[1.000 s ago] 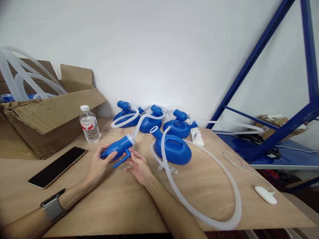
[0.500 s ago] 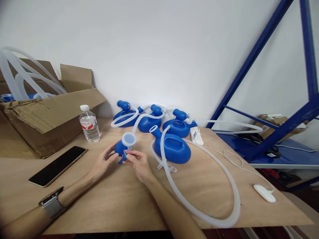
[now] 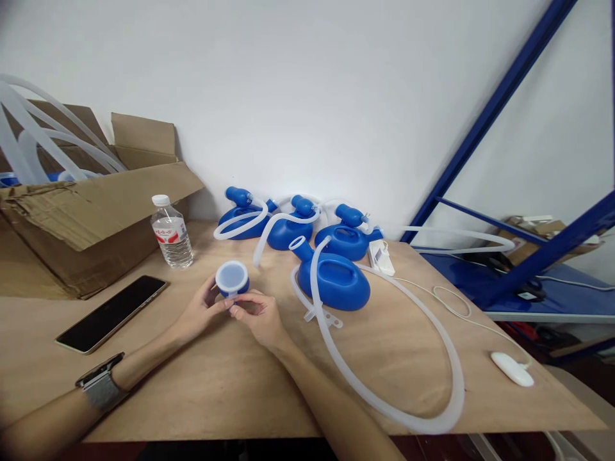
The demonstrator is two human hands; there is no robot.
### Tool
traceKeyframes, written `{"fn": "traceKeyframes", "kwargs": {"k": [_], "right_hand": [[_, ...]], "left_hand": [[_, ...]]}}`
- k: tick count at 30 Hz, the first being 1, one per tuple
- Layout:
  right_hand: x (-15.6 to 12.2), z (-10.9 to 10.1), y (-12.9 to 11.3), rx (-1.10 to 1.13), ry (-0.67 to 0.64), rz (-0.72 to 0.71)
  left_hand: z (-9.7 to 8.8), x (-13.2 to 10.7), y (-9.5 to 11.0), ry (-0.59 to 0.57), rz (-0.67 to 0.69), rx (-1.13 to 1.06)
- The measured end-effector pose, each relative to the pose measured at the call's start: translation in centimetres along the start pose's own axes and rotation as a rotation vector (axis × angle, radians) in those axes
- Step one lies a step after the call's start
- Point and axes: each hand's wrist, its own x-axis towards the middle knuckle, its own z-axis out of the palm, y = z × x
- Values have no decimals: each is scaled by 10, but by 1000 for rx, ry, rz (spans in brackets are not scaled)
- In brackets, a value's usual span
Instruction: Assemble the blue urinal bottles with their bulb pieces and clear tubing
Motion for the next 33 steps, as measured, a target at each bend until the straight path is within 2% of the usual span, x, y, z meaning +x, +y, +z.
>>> {"fn": "traceKeyframes", "kwargs": {"k": [8, 17, 25, 29, 33], "right_hand": [[2, -2, 7, 9, 17, 34], [0, 4, 3, 183, 39, 86], [0, 2, 5, 177, 37, 106], [0, -1, 4, 160, 2, 135], [-1, -2, 4, 147, -13, 135]], "left_hand": [[4, 0, 4, -3, -60, -60], [4, -1, 5, 32, -33, -22], [7, -2, 6, 56, -38, -1], [7, -4, 8, 54, -102, -38], [8, -5, 7, 66, -61, -38]]}}
